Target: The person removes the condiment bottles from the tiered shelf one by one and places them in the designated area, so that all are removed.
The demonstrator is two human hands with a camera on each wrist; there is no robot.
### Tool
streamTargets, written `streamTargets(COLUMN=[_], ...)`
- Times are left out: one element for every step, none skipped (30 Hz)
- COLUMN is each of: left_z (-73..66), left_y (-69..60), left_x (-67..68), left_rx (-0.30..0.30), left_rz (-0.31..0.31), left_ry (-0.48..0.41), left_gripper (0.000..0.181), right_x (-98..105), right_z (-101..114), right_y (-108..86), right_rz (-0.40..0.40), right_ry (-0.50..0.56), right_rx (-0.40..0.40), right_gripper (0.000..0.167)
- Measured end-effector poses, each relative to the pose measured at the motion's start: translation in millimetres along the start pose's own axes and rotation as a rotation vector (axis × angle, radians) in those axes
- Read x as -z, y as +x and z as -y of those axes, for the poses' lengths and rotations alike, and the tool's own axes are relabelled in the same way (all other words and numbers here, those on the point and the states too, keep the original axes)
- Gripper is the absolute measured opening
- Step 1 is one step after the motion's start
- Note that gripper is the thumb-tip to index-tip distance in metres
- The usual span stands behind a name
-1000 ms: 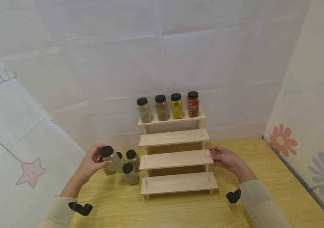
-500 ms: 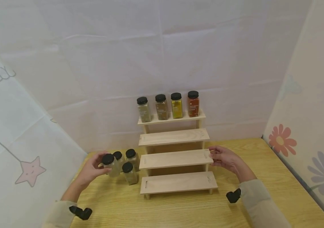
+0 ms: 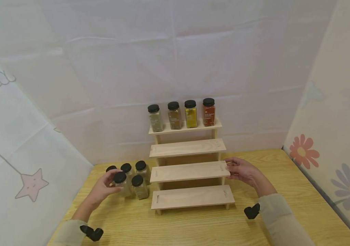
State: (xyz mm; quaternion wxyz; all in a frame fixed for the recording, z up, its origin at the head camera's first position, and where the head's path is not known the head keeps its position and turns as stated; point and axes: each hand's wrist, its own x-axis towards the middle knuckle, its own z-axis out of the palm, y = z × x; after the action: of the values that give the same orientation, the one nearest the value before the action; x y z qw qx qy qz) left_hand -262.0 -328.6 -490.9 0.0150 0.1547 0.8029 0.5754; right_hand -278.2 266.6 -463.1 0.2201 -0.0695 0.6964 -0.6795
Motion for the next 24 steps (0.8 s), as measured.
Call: streamTargets(left_z=[2.1, 4.4, 6.4, 8.1, 9.9, 11.8, 13.8, 16.0, 18.0, 19.8, 21.6, 23.3, 25.0, 26.4, 27.7, 29.0, 30.3, 31.7, 32.9, 34.1, 35.2, 36.2, 36.9, 37.4], left_y=[-0.1, -0.2, -0.3, -0.6, -0.9, -1.2, -1.6, -2.0, -2.6, -3.1, -3.7, -4.3, -4.8, -5.3, -5.7, -6.0, -6.2, -6.2, -6.2, -6.2, -6.1, -6.0, -5.9, -5.7], left_x=[-0.8, -1.5, -2.1, -2.8, -3.6, -4.4, -5.0, -5.6, -6.3, -6.7, -7.0, -7.3, -7.6, -7.9, -8.3, -8.6, -8.8, -9.0, -9.0, -8.9, -8.9, -8.8, -8.7, -8.6], left_rx=[0.003, 0.006, 0.008, 0.011, 0.01, 0.01, 0.008, 0.007, 0.007, 0.007, 0.007, 0.008, 0.009, 0.012, 0.01, 0.007, 0.004, -0.002, -0.007, -0.013, -0.02, -0.023, -0.023, -0.024], left_rz=[0.003, 0.004, 0.002, -0.001, -0.002, -0.003, -0.003, -0.005, -0.007, -0.007, -0.004, -0.004, -0.004, -0.004, 0.0, 0.0, 0.0, 0.001, 0.005, 0.007, 0.01, 0.008, 0.008, 0.007], left_ry=[-0.004, -0.006, -0.006, -0.01, -0.016, -0.023, -0.028, -0.03, -0.033, -0.033, -0.034, -0.035, -0.035, -0.039, -0.043, -0.048, -0.056, -0.06, -0.063, -0.065, -0.064, -0.065, -0.064, -0.062], left_gripper=[0.068, 0.068, 0.068, 0.068, 0.068, 0.068, 0.067, 0.067, 0.067, 0.067, 0.067, 0.068, 0.067, 0.067, 0.067, 0.067, 0.067, 0.067, 0.067, 0.067, 0.067, 0.067, 0.067, 0.067], right_x=[1, 1, 1, 2, 2, 2, 2, 1, 1, 1, 1, 1, 1, 1, 0, 0, 0, 0, 0, 0, 0, 1, 1, 1], right_z=[0, 0, -1, -1, -1, -1, 0, 0, 0, 0, 0, 0, 0, 0, 0, 0, -1, -1, -1, -1, -1, -1, -1, -1], right_y=[-0.1, -0.2, -0.4, -0.7, -1.1, -1.4, -1.8, -2.0, -2.3, -2.5, -2.6, -2.7, -2.8, -2.8, -2.8, -2.7, -2.6, -2.5, -2.3, -2.1, -2.1, -1.9, -1.7, -1.6], right_rz=[0.0, -0.001, -0.002, -0.003, -0.004, -0.001, 0.0, 0.001, 0.001, 0.002, 0.003, 0.004, 0.004, 0.005, 0.008, 0.009, 0.009, 0.008, 0.007, 0.004, 0.008, 0.006, 0.005, 0.005], right_ry=[-0.001, 0.0, 0.001, 0.003, 0.006, 0.007, 0.009, 0.011, 0.012, 0.013, 0.014, 0.014, 0.014, 0.015, 0.016, 0.017, 0.02, 0.02, 0.019, 0.021, 0.018, 0.018, 0.018, 0.018], right_rx=[0.0, 0.0, 0.001, 0.0, 0.0, 0.003, 0.004, 0.005, 0.006, 0.008, 0.01, 0.011, 0.013, 0.015, 0.017, 0.018, 0.018, 0.017, 0.017, 0.014, 0.02, 0.018, 0.017, 0.017], right_gripper=[0.068, 0.068, 0.067, 0.067, 0.066, 0.066, 0.066, 0.066, 0.066, 0.066, 0.065, 0.065, 0.065, 0.065, 0.065, 0.065, 0.065, 0.065, 0.065, 0.065, 0.065, 0.065, 0.065, 0.065])
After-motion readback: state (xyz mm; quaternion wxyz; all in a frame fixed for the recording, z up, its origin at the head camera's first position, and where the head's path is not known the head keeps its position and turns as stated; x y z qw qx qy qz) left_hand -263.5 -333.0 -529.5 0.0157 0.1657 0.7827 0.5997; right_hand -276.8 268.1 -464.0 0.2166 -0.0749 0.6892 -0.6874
